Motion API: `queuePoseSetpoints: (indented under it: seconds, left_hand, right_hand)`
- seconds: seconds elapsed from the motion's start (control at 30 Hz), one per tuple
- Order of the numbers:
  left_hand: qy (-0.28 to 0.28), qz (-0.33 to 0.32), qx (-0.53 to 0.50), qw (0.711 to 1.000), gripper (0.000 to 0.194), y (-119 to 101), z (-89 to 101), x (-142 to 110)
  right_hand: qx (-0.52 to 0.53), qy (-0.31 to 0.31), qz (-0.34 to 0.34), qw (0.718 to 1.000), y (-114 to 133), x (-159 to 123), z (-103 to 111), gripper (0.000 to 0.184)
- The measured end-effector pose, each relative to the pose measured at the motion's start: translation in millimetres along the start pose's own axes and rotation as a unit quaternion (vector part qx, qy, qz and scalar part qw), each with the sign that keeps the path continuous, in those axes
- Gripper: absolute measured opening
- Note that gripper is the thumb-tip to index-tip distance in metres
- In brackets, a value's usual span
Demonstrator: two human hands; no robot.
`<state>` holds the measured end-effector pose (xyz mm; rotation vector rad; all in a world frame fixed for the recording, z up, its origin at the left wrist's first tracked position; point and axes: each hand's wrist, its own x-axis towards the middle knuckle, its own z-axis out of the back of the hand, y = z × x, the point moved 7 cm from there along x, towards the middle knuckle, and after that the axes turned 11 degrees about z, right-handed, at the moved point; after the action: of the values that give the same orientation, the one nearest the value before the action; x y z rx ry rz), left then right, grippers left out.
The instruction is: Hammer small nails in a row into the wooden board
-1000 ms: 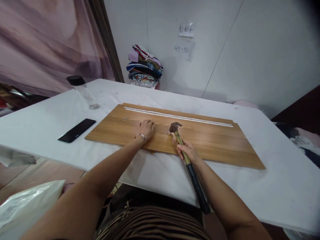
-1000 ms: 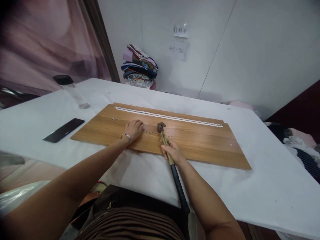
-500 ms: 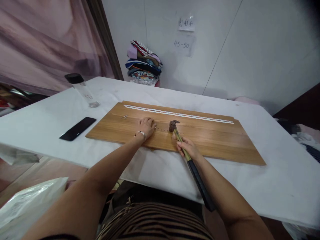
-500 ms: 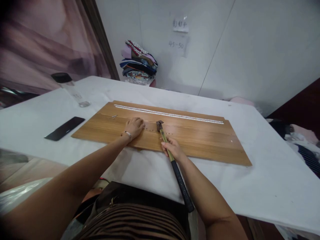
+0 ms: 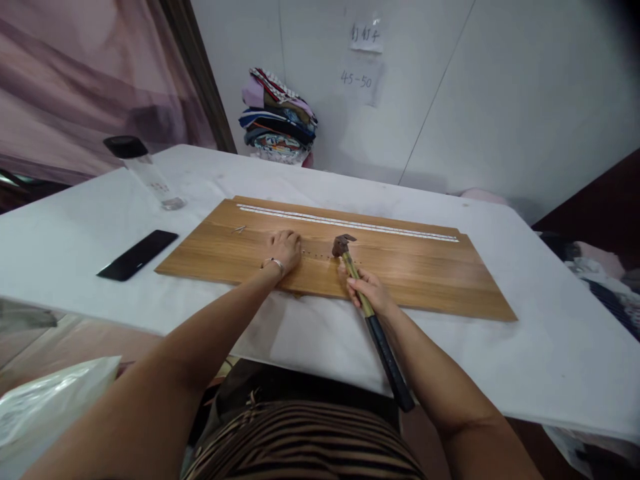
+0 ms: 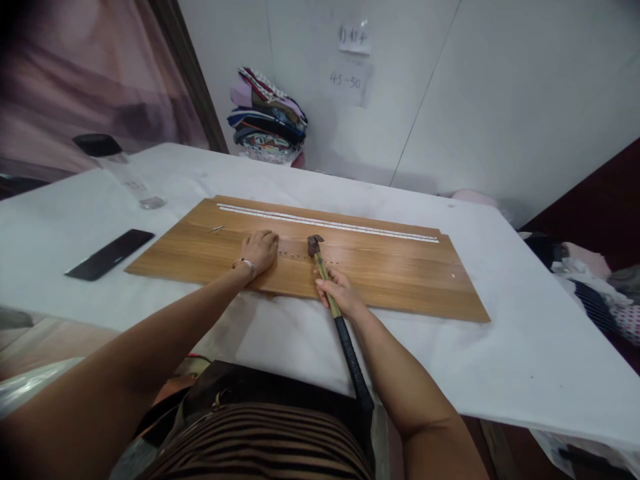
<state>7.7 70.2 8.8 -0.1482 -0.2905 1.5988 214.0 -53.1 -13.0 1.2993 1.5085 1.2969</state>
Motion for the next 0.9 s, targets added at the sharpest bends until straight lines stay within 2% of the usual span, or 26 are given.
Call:
queuePoseSetpoints:
  seconds: [0.4, 0.9]
  left_hand:
    - [-0.003, -0.004, 0.012, 1.000, 0.041, -1.2, -0.4, -0.1]
    - [-0.006, -0.002, -0.006, 1.000, 0.042, -0.4, -0.8, 1.3]
  right_hand:
    - [-0.013, 0.020, -0.009, 1.000, 0.3, -0.3, -1.9, 0.047]
    - [0.004, 0.007, 0.003, 1.000, 0.9, 0.0, -0.3, 0.049]
